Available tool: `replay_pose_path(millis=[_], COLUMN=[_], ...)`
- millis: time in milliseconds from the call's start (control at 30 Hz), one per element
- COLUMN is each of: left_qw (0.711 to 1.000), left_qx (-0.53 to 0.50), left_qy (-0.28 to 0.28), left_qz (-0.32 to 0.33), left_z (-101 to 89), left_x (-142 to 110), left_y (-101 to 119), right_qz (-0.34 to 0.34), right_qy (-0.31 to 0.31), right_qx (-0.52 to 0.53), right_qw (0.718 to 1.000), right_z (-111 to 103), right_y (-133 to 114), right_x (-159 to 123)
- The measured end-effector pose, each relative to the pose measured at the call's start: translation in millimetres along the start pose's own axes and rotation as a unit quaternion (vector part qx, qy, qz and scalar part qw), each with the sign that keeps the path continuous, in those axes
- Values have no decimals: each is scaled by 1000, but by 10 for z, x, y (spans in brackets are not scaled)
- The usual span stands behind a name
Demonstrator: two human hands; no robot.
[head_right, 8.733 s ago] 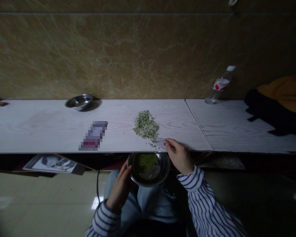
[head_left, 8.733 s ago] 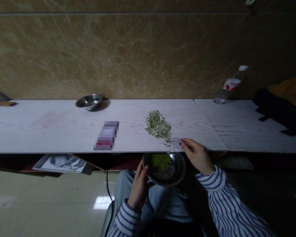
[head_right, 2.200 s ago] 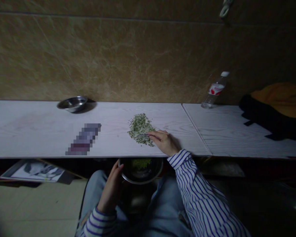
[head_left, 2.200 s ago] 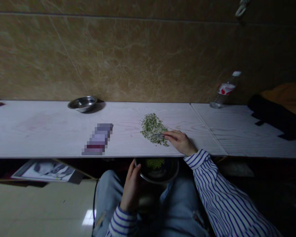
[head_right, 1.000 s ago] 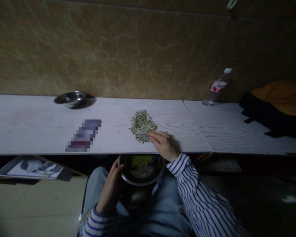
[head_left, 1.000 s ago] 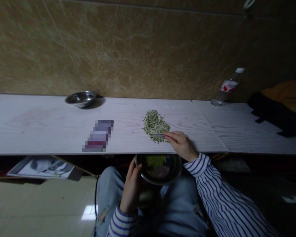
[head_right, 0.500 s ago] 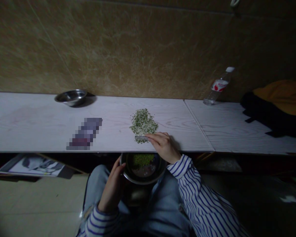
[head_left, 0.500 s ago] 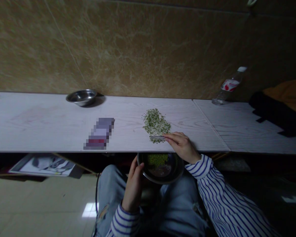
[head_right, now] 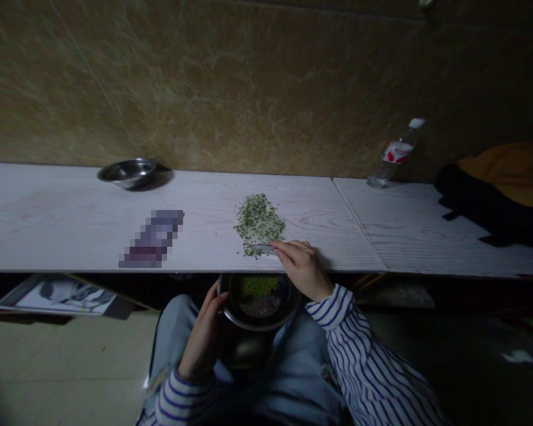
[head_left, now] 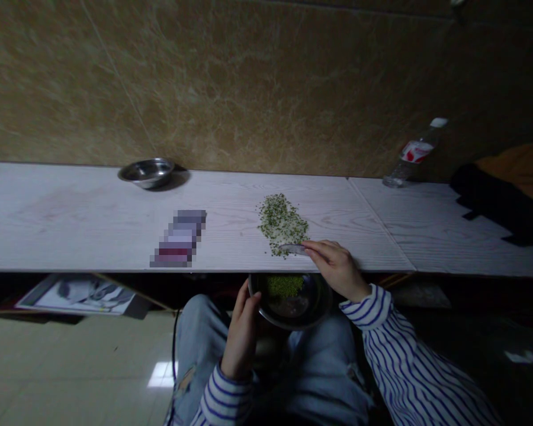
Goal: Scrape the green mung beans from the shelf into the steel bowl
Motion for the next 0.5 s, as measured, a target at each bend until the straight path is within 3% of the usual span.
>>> replay_pose_path(millis=[500], left_qw=[1000], left_qx=[10], left_qy=[-16], left_qz=[9], left_z=[17], left_x=[-9], left_y=[9], right_qz=[-34], right_qy=[-10], right_qx=[15], right_qw=[999], right_z=[-16], right_y=[-176], right_x=[-13])
Point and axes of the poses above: each hand's wrist, its own x-axis towards the middle knuckle, its own z-axis out of the palm, y = z × x, the point moved 8 cm from there along x, towards the middle knuckle, and after that the axes turned 14 degrees about -x, right-handed, at the moved point
